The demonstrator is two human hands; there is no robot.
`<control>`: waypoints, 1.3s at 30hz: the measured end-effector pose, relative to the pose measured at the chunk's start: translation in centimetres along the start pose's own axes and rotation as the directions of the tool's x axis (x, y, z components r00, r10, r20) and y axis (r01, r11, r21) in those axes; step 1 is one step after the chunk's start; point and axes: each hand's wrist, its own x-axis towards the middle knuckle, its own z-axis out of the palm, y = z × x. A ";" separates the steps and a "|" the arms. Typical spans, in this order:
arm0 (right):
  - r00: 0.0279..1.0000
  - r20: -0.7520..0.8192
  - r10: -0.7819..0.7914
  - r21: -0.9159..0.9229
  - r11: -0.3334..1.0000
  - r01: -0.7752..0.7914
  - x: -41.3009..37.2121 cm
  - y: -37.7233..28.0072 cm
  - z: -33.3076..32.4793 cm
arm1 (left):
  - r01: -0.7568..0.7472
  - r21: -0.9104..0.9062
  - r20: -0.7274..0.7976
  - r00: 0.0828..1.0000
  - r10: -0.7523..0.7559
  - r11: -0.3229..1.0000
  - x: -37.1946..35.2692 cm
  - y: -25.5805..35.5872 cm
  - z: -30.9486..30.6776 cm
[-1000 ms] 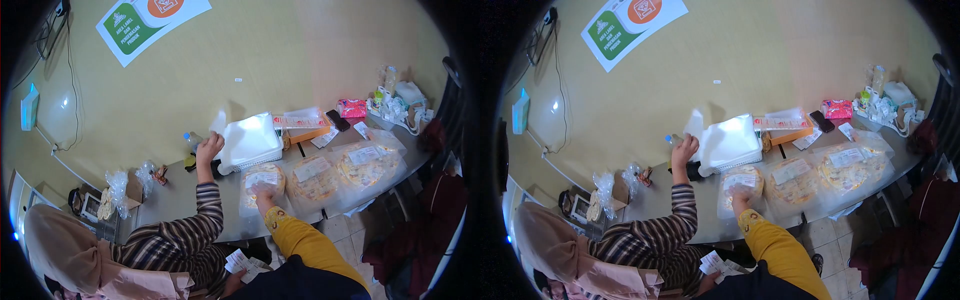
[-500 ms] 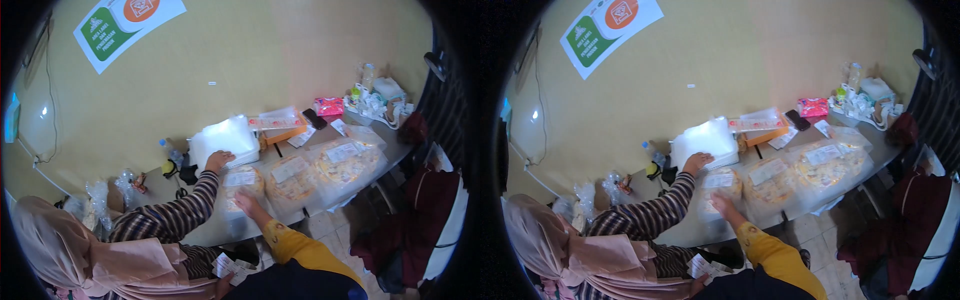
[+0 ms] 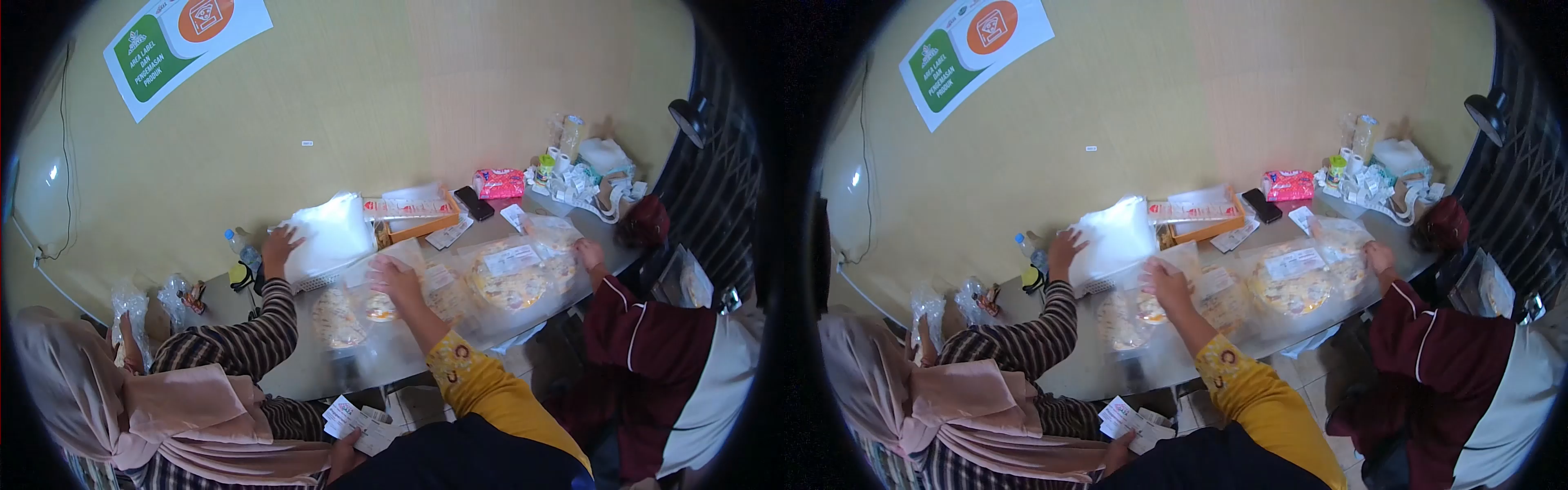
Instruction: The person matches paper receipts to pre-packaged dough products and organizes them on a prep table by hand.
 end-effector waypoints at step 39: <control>0.661 0.747 -0.066 -0.528 0.544 0.652 -15.9 -16.9 -14.4 | 0.021 -0.140 0.418 0.908 0.040 0.990 -0.2 -3.7 24.7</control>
